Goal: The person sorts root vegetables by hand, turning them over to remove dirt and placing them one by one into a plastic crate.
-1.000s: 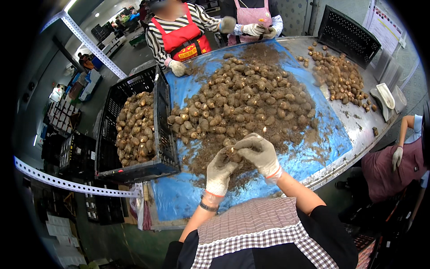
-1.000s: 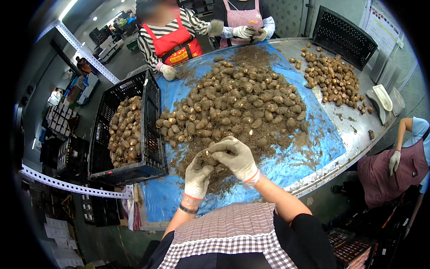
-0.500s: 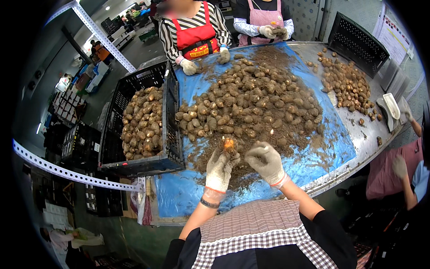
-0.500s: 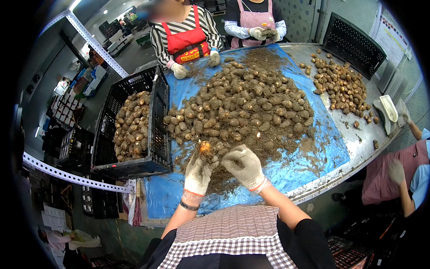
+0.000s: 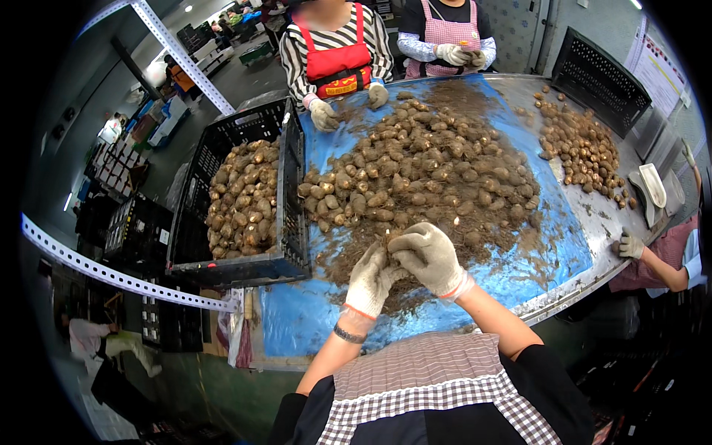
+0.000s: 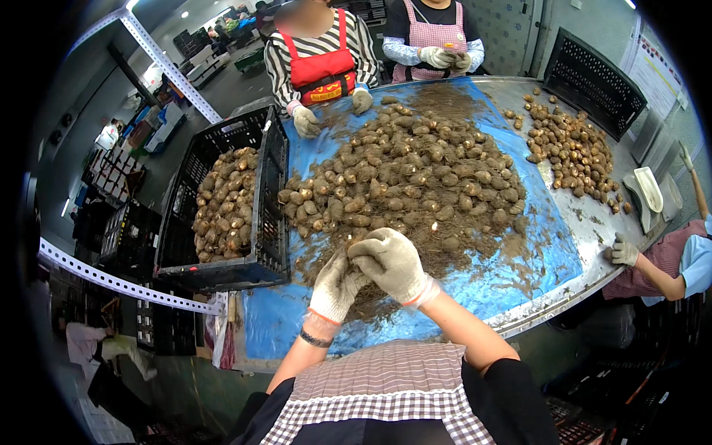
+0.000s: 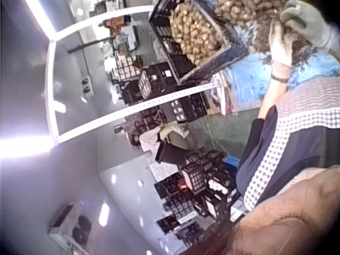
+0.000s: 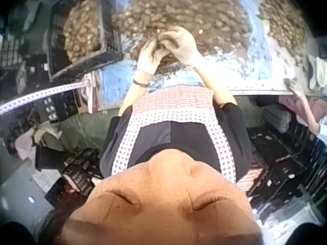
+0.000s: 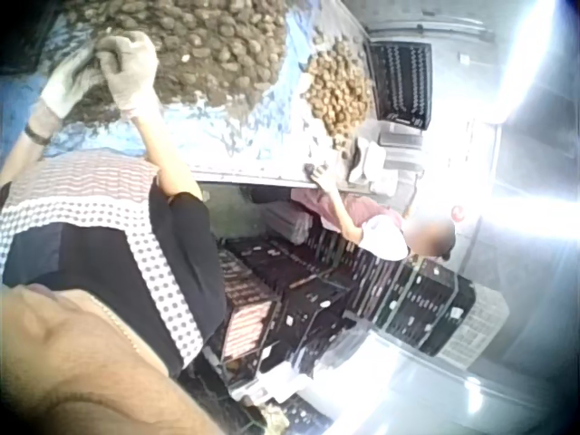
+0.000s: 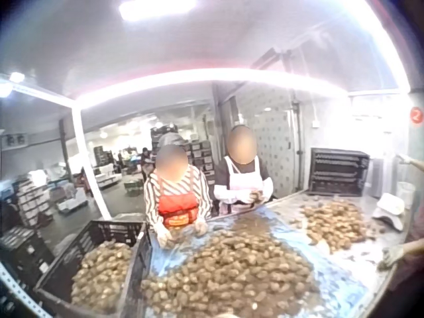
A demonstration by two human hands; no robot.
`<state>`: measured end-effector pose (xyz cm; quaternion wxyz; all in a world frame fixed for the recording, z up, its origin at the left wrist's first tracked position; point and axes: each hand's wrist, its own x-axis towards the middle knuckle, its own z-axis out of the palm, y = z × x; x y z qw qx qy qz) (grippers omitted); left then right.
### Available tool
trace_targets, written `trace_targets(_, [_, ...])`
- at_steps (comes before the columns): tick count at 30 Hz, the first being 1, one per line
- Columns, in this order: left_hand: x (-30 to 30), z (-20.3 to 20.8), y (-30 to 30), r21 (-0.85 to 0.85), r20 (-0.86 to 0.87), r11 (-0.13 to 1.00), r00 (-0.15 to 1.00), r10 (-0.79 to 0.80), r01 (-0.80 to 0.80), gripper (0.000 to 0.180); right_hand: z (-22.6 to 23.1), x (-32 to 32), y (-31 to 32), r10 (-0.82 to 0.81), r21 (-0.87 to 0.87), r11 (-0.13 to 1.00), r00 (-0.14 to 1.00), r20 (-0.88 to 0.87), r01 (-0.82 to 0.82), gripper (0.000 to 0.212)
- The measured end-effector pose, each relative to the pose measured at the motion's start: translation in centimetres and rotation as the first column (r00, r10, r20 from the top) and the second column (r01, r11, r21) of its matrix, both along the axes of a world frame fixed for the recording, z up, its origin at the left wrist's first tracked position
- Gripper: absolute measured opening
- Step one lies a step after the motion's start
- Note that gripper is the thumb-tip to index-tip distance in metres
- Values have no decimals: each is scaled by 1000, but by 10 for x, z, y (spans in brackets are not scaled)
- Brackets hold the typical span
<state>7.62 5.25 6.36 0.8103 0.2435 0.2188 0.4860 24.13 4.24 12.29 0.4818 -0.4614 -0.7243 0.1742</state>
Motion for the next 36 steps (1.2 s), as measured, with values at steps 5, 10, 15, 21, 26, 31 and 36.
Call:
trace_targets(5, [-4,-7,11,-77,189,996,980,68,-54,37,-23,-2,-20,115,-169,981,983,145,-90,13])
trace_targets(10, [-1,12,9,6,-158,977,965,210,-211,50,-39,12,-23,-82,-217,975,985,-151,48,39])
trace_targets(15, [6,11,0,250,-538,957,801,263,-146,45,-32,8,-7,59,-319,922,896,-441,-218,58])
trace_targets(21, [18,47,-5,864,-478,500,408,778,59,34,-46,-6,-10,-129,-346,937,871,-475,-50,54])
trace_targets(26, [23,42,-9,620,-480,752,649,590,-224,22,-30,-14,-20,-185,-397,917,847,-498,-33,53])
trace_targets(31, [24,35,-2,570,-524,784,626,577,-245,10,-40,-8,-27,-168,-406,911,842,-512,-66,59])
trace_targets(36, [-2,17,14,596,-640,782,479,601,-183,14,-30,-4,-27,-64,-340,929,845,-531,-144,64])
